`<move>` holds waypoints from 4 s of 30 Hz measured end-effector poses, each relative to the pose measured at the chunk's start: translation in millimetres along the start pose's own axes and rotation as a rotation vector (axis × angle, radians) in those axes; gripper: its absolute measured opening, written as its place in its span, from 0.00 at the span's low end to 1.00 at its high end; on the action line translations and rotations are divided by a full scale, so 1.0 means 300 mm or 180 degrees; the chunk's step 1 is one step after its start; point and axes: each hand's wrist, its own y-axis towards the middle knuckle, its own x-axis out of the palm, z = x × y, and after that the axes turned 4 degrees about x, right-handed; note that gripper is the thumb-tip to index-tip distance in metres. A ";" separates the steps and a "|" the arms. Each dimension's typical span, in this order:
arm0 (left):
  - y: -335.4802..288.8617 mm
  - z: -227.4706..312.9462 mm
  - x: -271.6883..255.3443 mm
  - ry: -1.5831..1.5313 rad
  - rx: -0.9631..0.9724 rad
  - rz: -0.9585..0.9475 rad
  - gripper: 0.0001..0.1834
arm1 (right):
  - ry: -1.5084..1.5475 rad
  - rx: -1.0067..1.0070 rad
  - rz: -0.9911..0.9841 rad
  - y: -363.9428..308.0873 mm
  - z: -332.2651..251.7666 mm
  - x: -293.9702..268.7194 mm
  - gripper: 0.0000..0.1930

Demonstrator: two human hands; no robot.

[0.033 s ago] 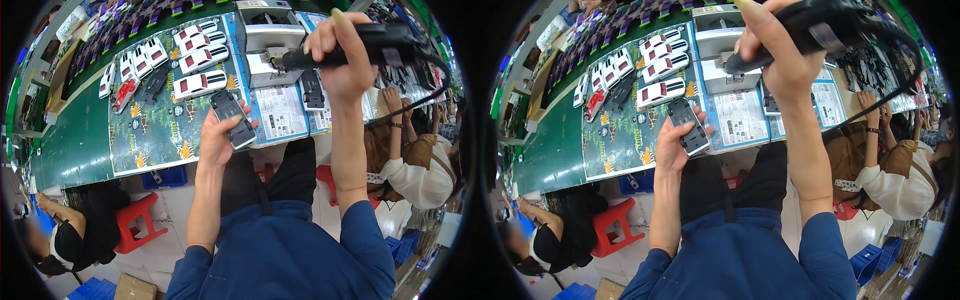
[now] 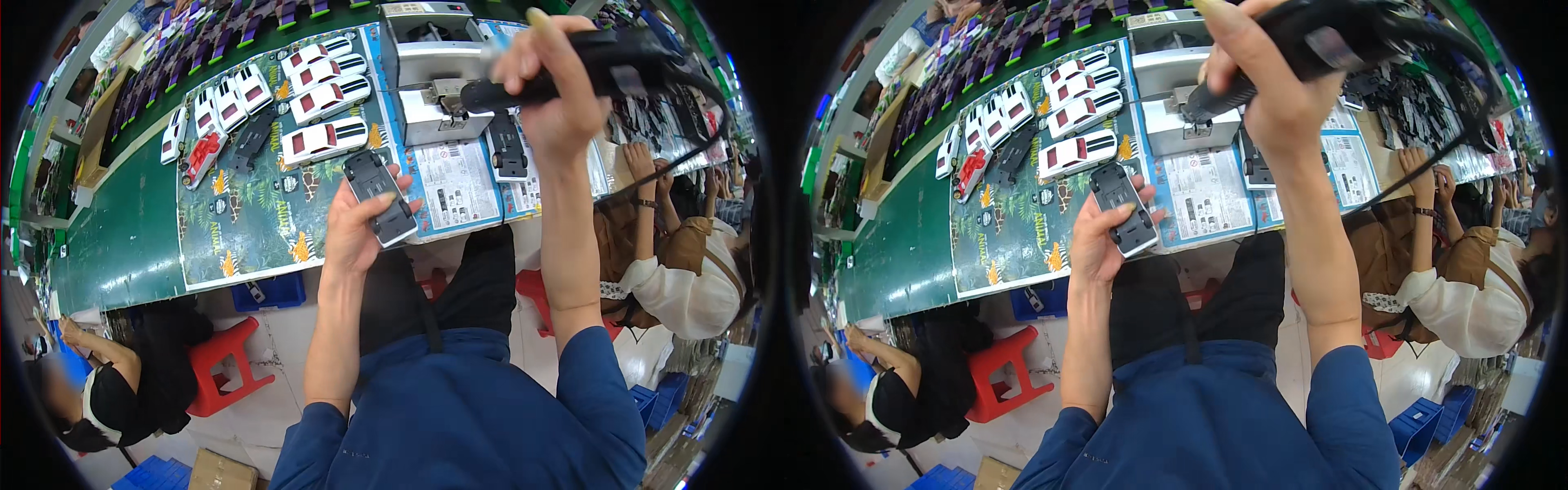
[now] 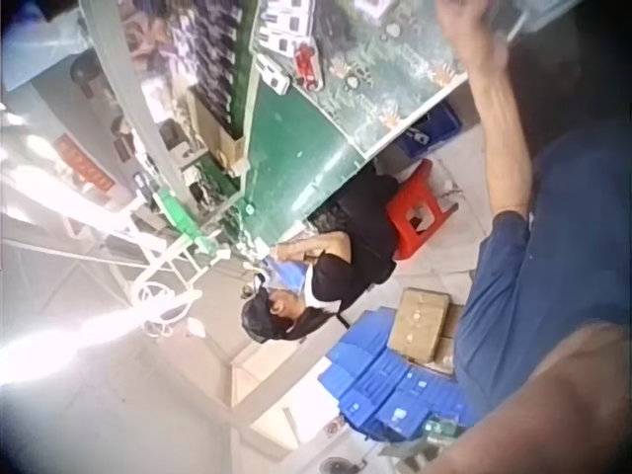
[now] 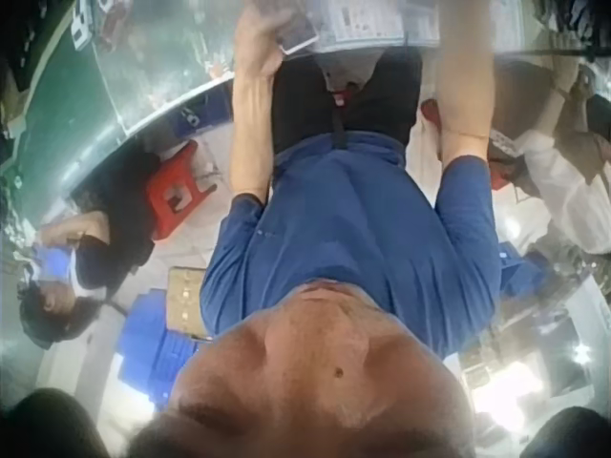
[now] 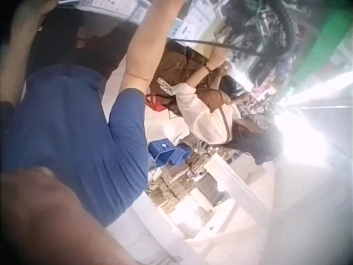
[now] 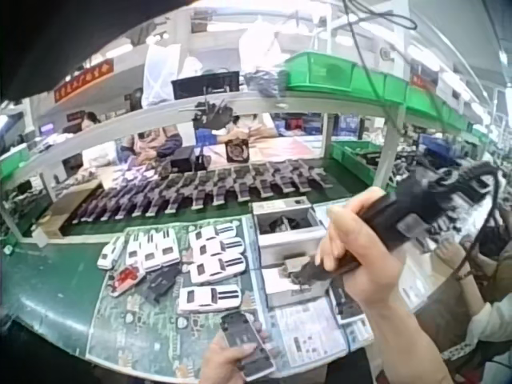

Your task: Assembling small plastic components using an electric screwdriver at a factory workbench.

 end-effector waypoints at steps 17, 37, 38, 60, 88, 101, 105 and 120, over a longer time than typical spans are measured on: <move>0.011 -0.005 -0.031 -0.0438 -0.0099 0.0116 0.31 | -0.0672 0.0796 0.0105 -0.033 0.096 0.036 0.12; 0.046 -0.015 -0.036 -0.0571 -0.0125 0.0265 0.29 | 0.1057 0.1030 -0.0070 -0.256 0.017 0.220 0.08; 0.050 -0.014 -0.048 -0.0505 -0.0171 0.0269 0.28 | 0.1040 0.1086 -0.0134 -0.249 0.017 0.228 0.08; 0.053 0.001 -0.012 -0.1165 -0.0460 0.0602 0.25 | 0.0820 0.1042 -0.0788 -0.239 0.020 0.217 0.11; -0.220 0.706 -0.444 0.8399 0.1581 -0.0396 0.53 | 0.1025 0.0142 -0.0765 -0.255 -0.138 -0.039 0.15; 0.056 -0.048 0.265 0.4569 0.2473 -0.1312 0.16 | 0.0971 0.0283 -0.0444 -0.304 -0.286 -0.234 0.17; 0.238 -0.252 0.532 0.5785 0.1845 -0.1756 0.22 | 0.0894 0.0196 -0.0479 -0.344 -0.386 -0.343 0.18; 0.555 -0.365 0.733 0.7382 0.0379 -0.2273 0.53 | 0.1263 0.0363 0.0218 -0.381 -0.475 -0.379 0.19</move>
